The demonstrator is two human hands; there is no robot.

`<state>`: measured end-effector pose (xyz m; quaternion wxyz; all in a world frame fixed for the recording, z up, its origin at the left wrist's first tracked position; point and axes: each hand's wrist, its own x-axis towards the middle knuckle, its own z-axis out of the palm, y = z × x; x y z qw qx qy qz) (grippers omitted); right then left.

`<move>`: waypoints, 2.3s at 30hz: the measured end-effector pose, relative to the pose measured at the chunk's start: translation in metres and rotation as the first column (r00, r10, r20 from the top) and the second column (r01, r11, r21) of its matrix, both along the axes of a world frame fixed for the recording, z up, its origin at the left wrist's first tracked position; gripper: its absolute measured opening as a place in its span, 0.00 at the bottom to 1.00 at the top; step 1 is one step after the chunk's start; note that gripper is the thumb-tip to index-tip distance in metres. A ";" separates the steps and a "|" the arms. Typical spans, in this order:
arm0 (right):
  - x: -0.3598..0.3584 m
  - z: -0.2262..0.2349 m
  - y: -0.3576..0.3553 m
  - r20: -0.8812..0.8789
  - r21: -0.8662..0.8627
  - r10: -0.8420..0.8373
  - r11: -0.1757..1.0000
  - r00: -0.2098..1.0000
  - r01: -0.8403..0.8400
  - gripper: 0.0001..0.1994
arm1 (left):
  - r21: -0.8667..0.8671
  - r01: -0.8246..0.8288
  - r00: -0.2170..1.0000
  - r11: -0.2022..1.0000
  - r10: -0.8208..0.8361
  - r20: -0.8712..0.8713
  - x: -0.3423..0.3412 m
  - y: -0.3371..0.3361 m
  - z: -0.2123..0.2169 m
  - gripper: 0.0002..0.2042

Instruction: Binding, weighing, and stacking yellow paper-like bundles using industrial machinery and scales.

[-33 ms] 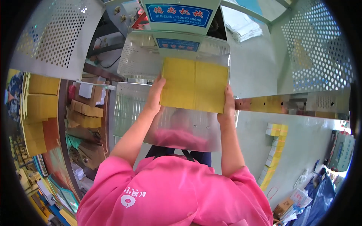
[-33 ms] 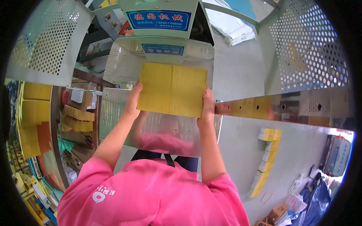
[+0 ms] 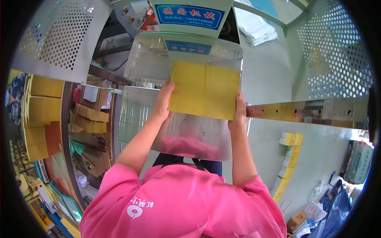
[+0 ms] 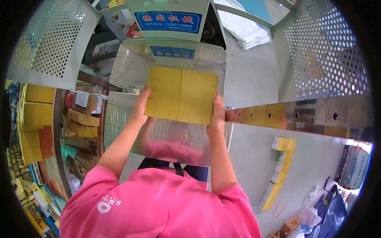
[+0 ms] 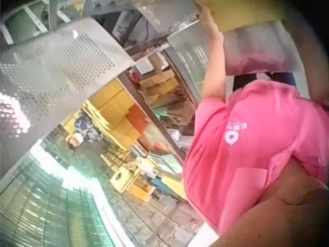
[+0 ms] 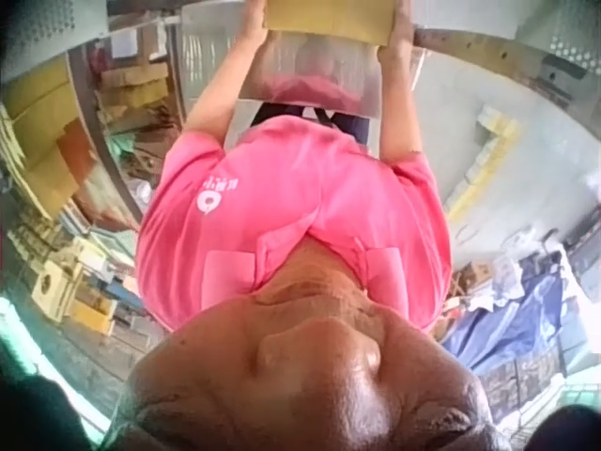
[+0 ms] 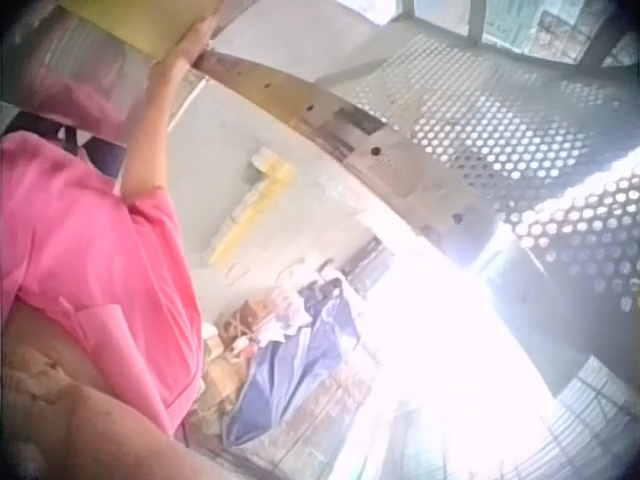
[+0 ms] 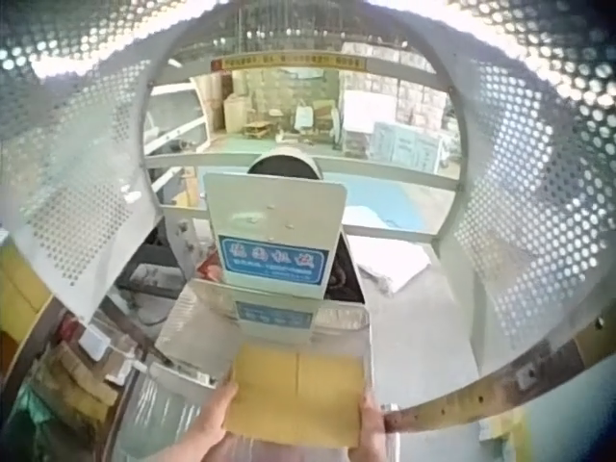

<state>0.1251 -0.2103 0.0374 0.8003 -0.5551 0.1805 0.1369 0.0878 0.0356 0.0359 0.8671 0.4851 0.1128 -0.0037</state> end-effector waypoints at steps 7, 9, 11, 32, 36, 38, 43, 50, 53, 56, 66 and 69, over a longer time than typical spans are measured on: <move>-0.001 -0.009 -0.004 0.078 0.100 0.061 0.993 0.995 -0.069 0.26 | 0.030 -0.021 0.994 0.999 0.024 -0.104 -0.002 -0.002 -0.005 0.28; 0.000 -0.013 -0.007 0.077 0.107 0.059 0.992 0.995 -0.067 0.26 | 0.034 -0.015 0.991 0.999 0.019 -0.135 -0.004 -0.002 -0.007 0.27; -0.001 -0.020 -0.012 0.204 0.085 0.092 0.990 0.975 -0.111 0.26 | 0.049 -0.001 0.991 0.999 0.008 -0.135 -0.004 -0.003 -0.009 0.26; -0.004 -0.013 -0.015 -0.037 0.222 0.049 0.974 0.998 -0.040 0.28 | 0.073 0.094 0.989 0.993 -0.085 -0.122 0.004 -0.022 -0.004 0.25; -0.003 -0.011 -0.011 -0.073 0.212 -0.003 0.977 0.997 0.018 0.29 | 0.063 0.044 0.986 0.997 -0.033 -0.163 0.008 -0.038 0.005 0.26; -0.003 -0.022 -0.009 -0.064 0.195 0.008 0.981 0.998 0.005 0.29 | 0.139 0.049 0.978 0.989 -0.019 -0.208 0.009 -0.028 -0.001 0.28; 0.000 -0.033 -0.015 0.102 0.222 0.049 0.972 0.994 -0.070 0.28 | 0.167 0.038 0.979 0.985 -0.003 -0.202 0.013 -0.037 0.010 0.28; -0.013 -0.026 -0.007 0.092 0.174 0.029 0.984 0.995 -0.045 0.25 | 0.117 0.008 0.977 0.993 0.017 -0.212 -0.007 -0.018 -0.004 0.28; -0.040 -0.036 -0.002 0.166 -0.029 0.079 0.997 0.983 -0.075 0.25 | 0.508 -0.081 0.972 0.857 0.182 -0.152 -0.047 0.001 -0.018 0.26; -0.085 -0.007 0.006 0.237 -0.354 0.146 0.934 0.960 -0.055 0.24 | 0.742 0.107 0.975 0.661 0.077 -0.210 -0.082 0.010 0.025 0.24; -0.127 -0.026 -0.020 0.123 -0.302 -0.143 0.937 0.982 0.175 0.17 | 0.452 -0.025 0.933 0.892 0.183 -0.310 -0.097 0.098 -0.006 0.25; -0.107 -0.025 -0.002 0.024 -0.231 -0.151 0.961 0.988 0.152 0.17 | 0.208 0.053 0.938 0.977 0.023 -0.347 -0.075 0.083 -0.024 0.24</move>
